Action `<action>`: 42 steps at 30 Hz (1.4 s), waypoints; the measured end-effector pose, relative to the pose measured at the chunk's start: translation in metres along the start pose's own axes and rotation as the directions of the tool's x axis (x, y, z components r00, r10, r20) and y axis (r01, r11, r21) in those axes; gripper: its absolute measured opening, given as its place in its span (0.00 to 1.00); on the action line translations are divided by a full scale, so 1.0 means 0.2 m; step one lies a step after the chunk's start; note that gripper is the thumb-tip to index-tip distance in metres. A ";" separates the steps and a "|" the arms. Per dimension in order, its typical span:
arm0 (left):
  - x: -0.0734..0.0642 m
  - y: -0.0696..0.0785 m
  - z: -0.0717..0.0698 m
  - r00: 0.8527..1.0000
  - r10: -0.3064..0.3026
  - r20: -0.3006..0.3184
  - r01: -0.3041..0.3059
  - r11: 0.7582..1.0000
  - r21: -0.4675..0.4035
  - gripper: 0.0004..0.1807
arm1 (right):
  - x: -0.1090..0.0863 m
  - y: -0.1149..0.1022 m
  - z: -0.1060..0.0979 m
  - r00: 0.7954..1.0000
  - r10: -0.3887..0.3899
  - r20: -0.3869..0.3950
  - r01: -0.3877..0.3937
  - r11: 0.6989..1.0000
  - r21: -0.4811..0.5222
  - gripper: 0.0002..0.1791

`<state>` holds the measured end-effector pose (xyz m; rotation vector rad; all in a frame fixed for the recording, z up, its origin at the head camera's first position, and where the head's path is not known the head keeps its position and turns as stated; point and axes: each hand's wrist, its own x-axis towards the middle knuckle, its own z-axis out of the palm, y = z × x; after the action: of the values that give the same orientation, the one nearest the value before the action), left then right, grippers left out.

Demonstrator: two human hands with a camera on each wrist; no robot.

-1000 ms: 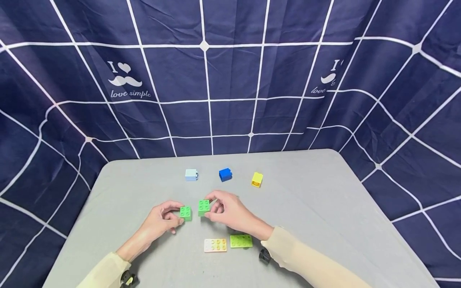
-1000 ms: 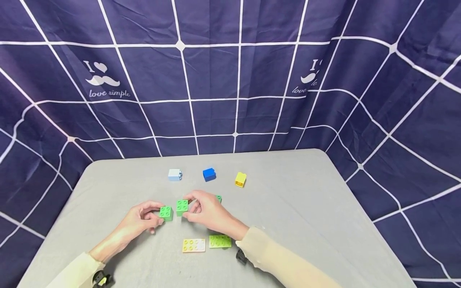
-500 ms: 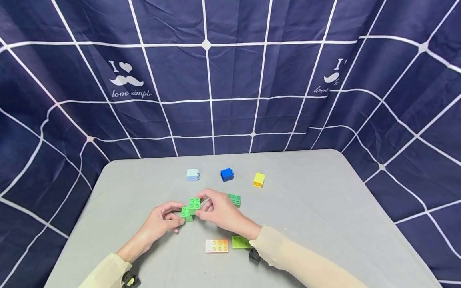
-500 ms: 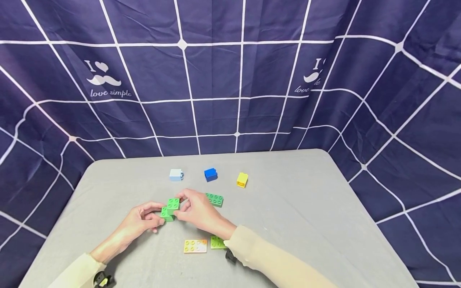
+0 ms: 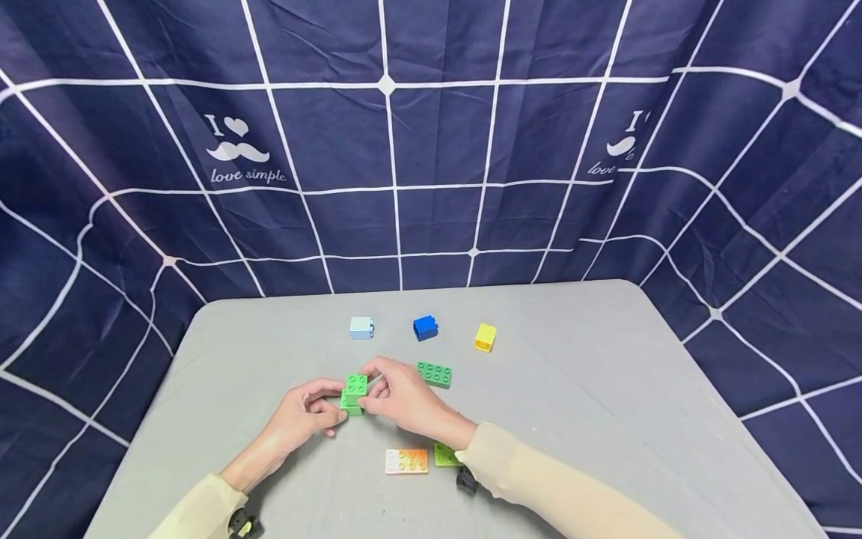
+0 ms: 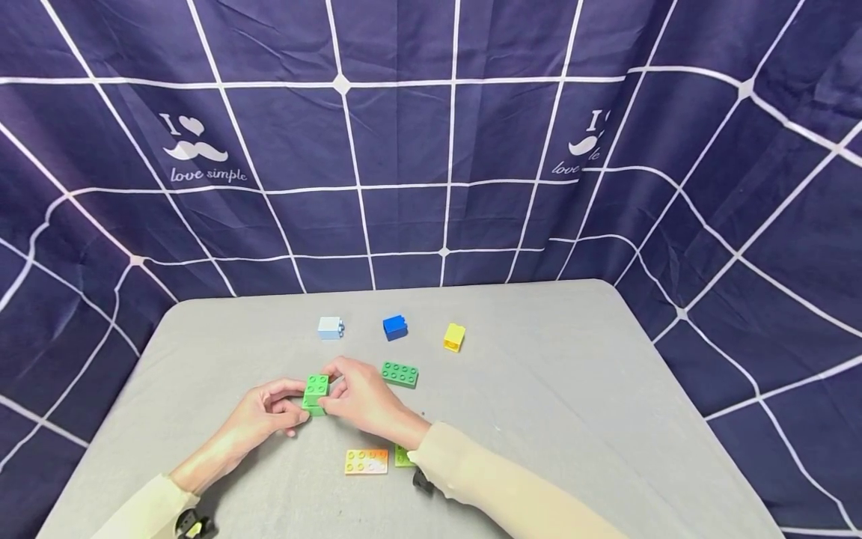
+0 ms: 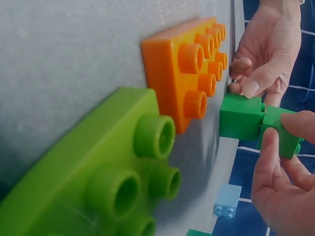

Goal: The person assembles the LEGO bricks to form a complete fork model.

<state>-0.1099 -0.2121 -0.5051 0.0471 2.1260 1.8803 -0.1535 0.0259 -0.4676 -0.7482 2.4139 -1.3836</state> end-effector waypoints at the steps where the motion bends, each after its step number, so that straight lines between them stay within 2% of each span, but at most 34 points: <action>1: 0.00 0.00 0.00 1.000 0.001 0.002 -0.001 1.000 0.002 0.27 | 0.00 0.00 0.00 1.000 0.002 0.001 -0.002 1.000 0.001 0.20; 16: 0.00 0.00 0.01 1.000 0.012 0.007 -0.012 1.000 -0.011 0.25 | 0.01 -0.03 0.02 1.000 -0.011 0.022 0.010 0.999 0.045 0.17; 23: -0.01 0.00 0.00 0.999 0.051 0.001 -0.051 0.999 -0.007 0.28 | 0.00 -0.02 0.02 0.999 -0.027 0.026 0.026 0.999 0.035 0.16; 27: -0.01 -0.01 0.00 0.999 0.053 0.001 -0.053 0.999 -0.010 0.26 | 0.01 -0.02 0.02 0.999 -0.024 0.028 0.023 0.999 0.030 0.16; 37: 0.00 0.01 0.00 0.997 0.065 -0.032 -0.065 0.998 0.010 0.28 | 0.04 -0.03 0.01 0.999 -0.044 0.032 0.046 0.997 -0.067 0.15; 42: -0.01 0.01 0.01 0.997 0.076 -0.028 -0.076 0.997 0.010 0.28 | 0.04 -0.04 0.01 0.998 -0.047 0.029 0.049 0.996 -0.076 0.15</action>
<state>-0.1084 -0.2105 -0.5034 0.1057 2.1804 1.9253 -0.1570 0.0173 -0.4621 -0.8441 2.4550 -1.2962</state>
